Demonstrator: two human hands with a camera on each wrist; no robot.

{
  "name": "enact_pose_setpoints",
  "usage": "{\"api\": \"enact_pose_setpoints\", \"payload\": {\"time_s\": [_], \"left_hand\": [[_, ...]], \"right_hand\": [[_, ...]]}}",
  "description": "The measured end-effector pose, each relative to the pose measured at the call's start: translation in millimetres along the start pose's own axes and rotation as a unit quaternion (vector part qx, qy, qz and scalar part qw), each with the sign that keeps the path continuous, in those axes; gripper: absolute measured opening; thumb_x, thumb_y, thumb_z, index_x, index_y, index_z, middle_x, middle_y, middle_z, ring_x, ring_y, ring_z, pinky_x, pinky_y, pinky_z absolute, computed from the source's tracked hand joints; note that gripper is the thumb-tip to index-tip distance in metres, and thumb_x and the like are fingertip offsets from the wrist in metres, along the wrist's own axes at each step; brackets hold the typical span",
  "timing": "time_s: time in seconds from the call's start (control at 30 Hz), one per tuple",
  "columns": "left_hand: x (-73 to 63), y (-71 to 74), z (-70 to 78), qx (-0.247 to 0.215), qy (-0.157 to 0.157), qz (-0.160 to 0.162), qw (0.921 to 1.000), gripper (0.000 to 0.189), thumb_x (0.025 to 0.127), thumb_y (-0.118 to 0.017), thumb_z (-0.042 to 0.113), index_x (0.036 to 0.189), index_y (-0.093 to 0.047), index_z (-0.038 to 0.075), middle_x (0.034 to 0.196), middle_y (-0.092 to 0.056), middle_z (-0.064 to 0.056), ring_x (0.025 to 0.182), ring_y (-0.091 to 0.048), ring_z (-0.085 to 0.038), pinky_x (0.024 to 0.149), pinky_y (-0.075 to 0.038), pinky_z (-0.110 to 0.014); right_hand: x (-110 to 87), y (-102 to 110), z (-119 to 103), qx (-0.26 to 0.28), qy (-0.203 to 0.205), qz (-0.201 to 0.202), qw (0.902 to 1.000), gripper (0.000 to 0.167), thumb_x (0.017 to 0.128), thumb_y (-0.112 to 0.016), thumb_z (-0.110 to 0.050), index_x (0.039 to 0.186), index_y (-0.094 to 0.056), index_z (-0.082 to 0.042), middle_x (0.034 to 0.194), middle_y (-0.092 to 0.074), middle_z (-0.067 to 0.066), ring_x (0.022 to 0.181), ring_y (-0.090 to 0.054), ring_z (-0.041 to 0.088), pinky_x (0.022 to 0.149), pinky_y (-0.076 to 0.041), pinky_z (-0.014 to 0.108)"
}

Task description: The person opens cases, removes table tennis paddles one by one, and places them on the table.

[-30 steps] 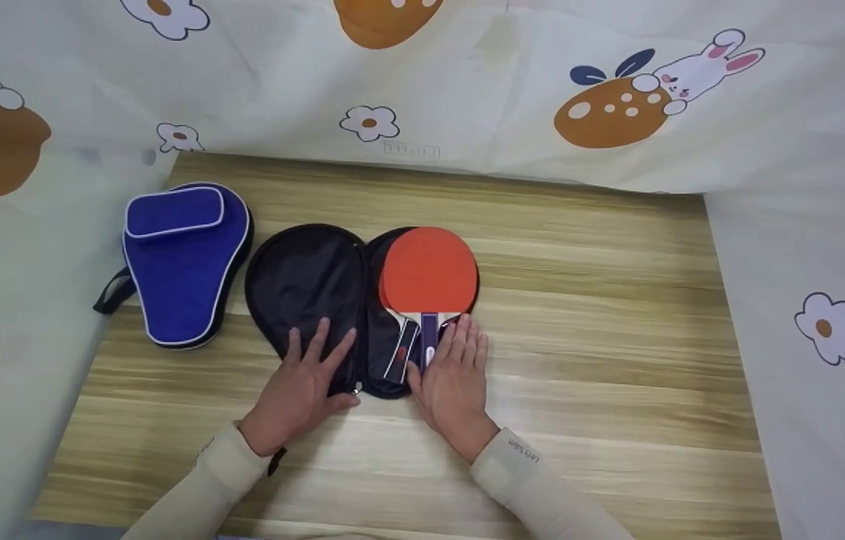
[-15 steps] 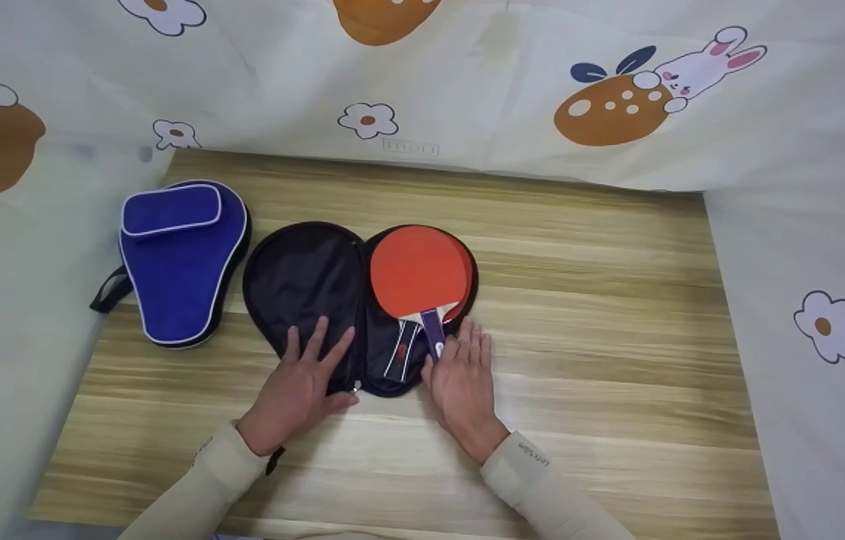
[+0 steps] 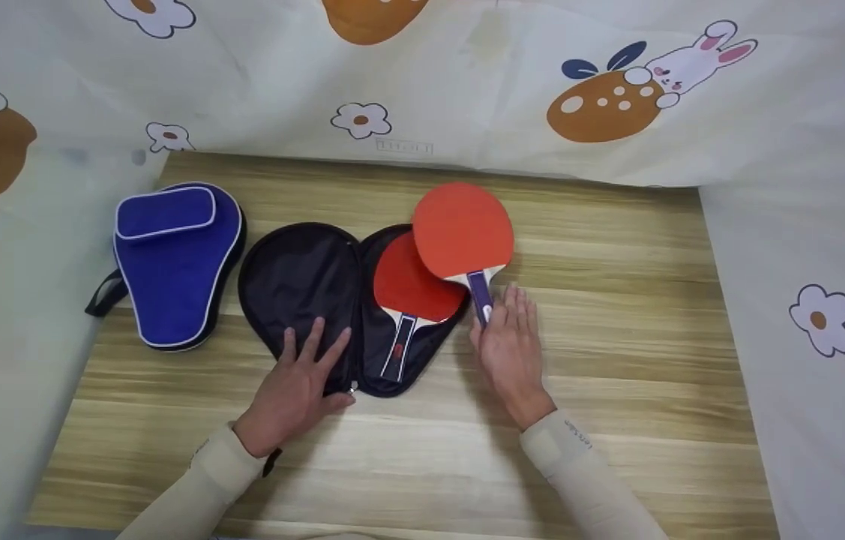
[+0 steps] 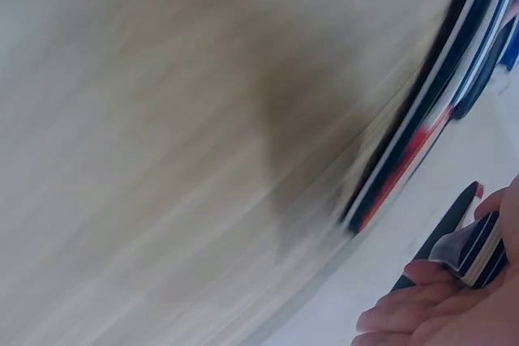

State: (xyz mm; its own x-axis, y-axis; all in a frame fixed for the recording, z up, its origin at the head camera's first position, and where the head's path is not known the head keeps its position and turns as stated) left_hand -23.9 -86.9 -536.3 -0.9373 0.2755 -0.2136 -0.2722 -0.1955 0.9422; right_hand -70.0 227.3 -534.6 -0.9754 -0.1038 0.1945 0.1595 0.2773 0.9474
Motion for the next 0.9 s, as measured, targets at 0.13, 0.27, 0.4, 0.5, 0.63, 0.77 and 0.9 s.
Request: {"api": "enact_pose_setpoints", "payload": {"time_s": [0.13,0.27,0.4,0.5,0.63,0.77,0.9], "left_hand": [[-0.1,0.1,-0.1,-0.003,0.006,-0.005,1.0000,0.096,0.083,-0.078,0.055,0.162,-0.031,0.026,0.166,-0.027,-0.026,0.141,-0.030,-0.067,0.112,-0.042,-0.061],[-0.1,1.8,0.7,-0.003,0.010,-0.010,0.9999,0.096,0.083,-0.078,0.055,0.162,-0.031,0.027,0.166,-0.027,-0.025,0.142,-0.030,-0.067,0.112,-0.043,-0.061],[1.0,2.8,1.6,-0.005,0.011,-0.015,0.9998,0.096,0.083,-0.078,0.055,0.162,-0.030,0.027,0.167,-0.026,-0.024,0.142,-0.029,-0.067,0.112,-0.042,-0.062],[1.4,2.9,1.8,-0.006,0.009,-0.013,0.9999,0.096,0.083,-0.078,0.054,0.162,-0.030,0.027,0.167,-0.026,-0.025,0.142,-0.028,-0.067,0.112,-0.043,-0.062],[1.6,3.6,1.2,-0.011,0.009,-0.004,0.9999,0.096,0.083,-0.079,0.053,0.161,-0.032,0.026,0.166,-0.027,-0.025,0.142,-0.029,-0.067,0.110,-0.044,-0.062],[1.4,3.5,1.0,-0.020,0.012,-0.012,0.9996,0.095,0.083,-0.079,0.052,0.162,-0.031,0.026,0.167,-0.025,-0.025,0.143,-0.027,-0.067,0.112,-0.042,-0.063],[1.4,1.8,1.9,-0.018,0.011,-0.021,0.9996,0.096,0.084,-0.078,0.054,0.162,-0.030,0.027,0.167,-0.024,-0.025,0.143,-0.026,-0.067,0.113,-0.041,-0.061]], "right_hand": [[8.4,6,33,-0.013,-0.029,-0.002,0.9995,0.052,0.102,-0.053,-0.020,0.129,-0.048,0.025,0.147,-0.041,0.044,0.140,-0.043,0.057,0.120,-0.031,0.062],[10.7,14,67,-0.008,-0.075,-0.012,0.9971,0.050,0.104,-0.048,-0.021,0.121,-0.050,0.026,0.148,-0.037,0.047,0.140,-0.039,0.059,0.121,-0.027,0.063],[3.6,22,99,0.002,-0.119,-0.019,0.9927,0.045,0.105,-0.044,-0.021,0.108,-0.050,0.024,0.146,-0.039,0.046,0.134,-0.043,0.058,0.118,-0.028,0.064],[-3.3,25,122,-0.006,-0.132,-0.006,0.9912,0.042,0.105,-0.045,-0.020,0.100,-0.050,0.021,0.133,-0.046,0.045,0.110,-0.047,0.056,0.103,-0.036,0.064],[-4.9,30,150,-0.022,-0.145,-0.005,0.9891,0.047,0.106,-0.043,-0.022,0.104,-0.048,0.025,0.133,-0.044,0.048,0.110,-0.046,0.061,0.101,-0.035,0.066],[-0.8,35,174,-0.027,-0.180,-0.055,0.9817,0.058,0.108,-0.036,-0.025,0.121,-0.041,0.031,0.147,-0.029,0.053,0.136,-0.034,0.065,0.119,-0.023,0.066],[4.0,38,195,-0.029,-0.207,-0.106,0.9722,0.066,0.109,-0.030,-0.028,0.135,-0.030,0.032,0.152,-0.016,0.053,0.144,-0.022,0.064,0.123,-0.015,0.066]]}}
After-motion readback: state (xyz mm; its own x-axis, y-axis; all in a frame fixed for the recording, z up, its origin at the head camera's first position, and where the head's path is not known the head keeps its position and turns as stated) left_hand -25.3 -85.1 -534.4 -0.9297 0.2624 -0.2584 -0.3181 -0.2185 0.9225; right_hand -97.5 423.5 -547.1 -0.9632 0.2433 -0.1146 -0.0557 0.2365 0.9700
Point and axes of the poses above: each hand's wrist, its own x-axis towards the middle knuckle, its own y-axis out of the back of the hand, z = x × y, the point moved 1 cm from there along x, towards the middle knuckle
